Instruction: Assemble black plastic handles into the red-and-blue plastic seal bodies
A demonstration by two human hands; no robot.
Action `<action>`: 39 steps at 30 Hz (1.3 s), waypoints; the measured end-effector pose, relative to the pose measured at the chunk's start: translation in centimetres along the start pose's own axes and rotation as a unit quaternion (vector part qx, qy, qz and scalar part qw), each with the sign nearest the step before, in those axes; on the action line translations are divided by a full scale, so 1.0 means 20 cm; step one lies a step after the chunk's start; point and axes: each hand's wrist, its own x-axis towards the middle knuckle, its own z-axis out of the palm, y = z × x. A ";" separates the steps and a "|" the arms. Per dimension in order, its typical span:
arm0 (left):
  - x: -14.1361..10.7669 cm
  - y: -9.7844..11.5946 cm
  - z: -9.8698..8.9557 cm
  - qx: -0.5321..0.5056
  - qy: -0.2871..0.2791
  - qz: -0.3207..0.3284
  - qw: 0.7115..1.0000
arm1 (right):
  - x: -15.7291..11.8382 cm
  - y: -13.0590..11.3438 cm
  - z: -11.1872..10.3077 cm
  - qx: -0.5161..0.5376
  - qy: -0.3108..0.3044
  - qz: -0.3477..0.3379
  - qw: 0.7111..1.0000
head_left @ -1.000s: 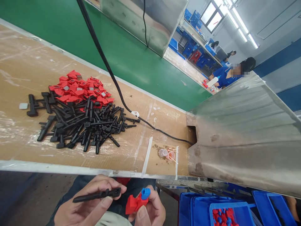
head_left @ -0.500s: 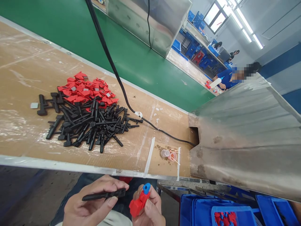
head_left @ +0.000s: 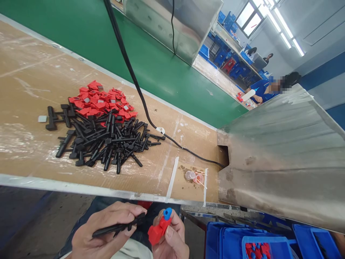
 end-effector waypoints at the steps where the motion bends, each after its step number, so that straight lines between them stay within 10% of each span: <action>1: 0.01 0.01 0.01 0.001 -0.005 0.015 1.000 | 0.00 0.00 0.00 0.001 0.001 -0.001 1.000; 11: 0.02 -0.01 0.00 -0.036 -0.031 0.028 0.998 | 0.00 0.01 0.00 0.017 0.034 -0.005 0.999; 17: -0.06 0.04 0.07 -0.068 0.084 -0.161 0.981 | 0.00 0.00 0.02 0.026 0.046 0.003 0.999; 27: -0.08 0.00 0.06 -0.112 0.070 -0.320 0.938 | 0.03 0.03 -0.04 0.051 0.040 0.019 0.998; 39: -0.14 0.17 0.11 -0.037 0.033 -0.188 0.981 | 0.02 -0.09 0.00 0.059 -0.144 0.108 0.982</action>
